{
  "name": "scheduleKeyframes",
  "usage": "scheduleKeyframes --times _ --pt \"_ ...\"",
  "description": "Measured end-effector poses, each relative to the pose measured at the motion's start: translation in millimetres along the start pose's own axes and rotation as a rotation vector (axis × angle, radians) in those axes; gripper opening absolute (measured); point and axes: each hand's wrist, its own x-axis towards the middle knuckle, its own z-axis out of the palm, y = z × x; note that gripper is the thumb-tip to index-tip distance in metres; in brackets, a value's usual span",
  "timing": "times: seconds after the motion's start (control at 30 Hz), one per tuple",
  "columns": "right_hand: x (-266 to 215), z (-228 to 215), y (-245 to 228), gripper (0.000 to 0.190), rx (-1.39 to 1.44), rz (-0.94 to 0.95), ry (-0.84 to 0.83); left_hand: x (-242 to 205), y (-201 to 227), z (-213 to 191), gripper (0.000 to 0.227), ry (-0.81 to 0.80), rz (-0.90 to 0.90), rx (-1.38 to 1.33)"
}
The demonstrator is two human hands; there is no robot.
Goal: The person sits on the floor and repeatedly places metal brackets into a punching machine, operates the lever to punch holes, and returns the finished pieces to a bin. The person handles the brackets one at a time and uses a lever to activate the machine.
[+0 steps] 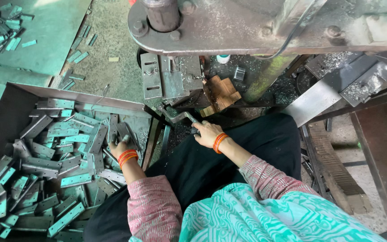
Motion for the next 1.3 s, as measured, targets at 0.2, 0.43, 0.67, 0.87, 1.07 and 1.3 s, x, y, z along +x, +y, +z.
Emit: scheduleKeyframes --times 0.2,0.43,0.67,0.87,1.07,1.3 --pt "3 -6 -2 0.047 -0.010 -0.025 -0.001 -44 28 72 0.058 -0.258 0.222 -0.129" --pt "4 -1 2 0.047 -0.030 -0.009 -0.019 -165 60 183 0.064 -0.560 1.004 1.317" --pt "4 5 6 0.050 -0.056 -0.031 -0.014 -183 69 176 0.066 -0.636 1.150 1.401" --pt "16 -26 -9 0.052 -0.126 -0.075 -0.076 -166 57 184 0.065 -0.649 1.169 1.464" --pt "29 -44 -25 0.052 -0.219 -0.065 -0.178 -139 54 213 0.074 -0.740 1.066 1.473" --pt "20 -16 -3 0.051 -0.235 -0.017 -0.144 -137 57 225 0.070 -0.753 1.026 1.518"
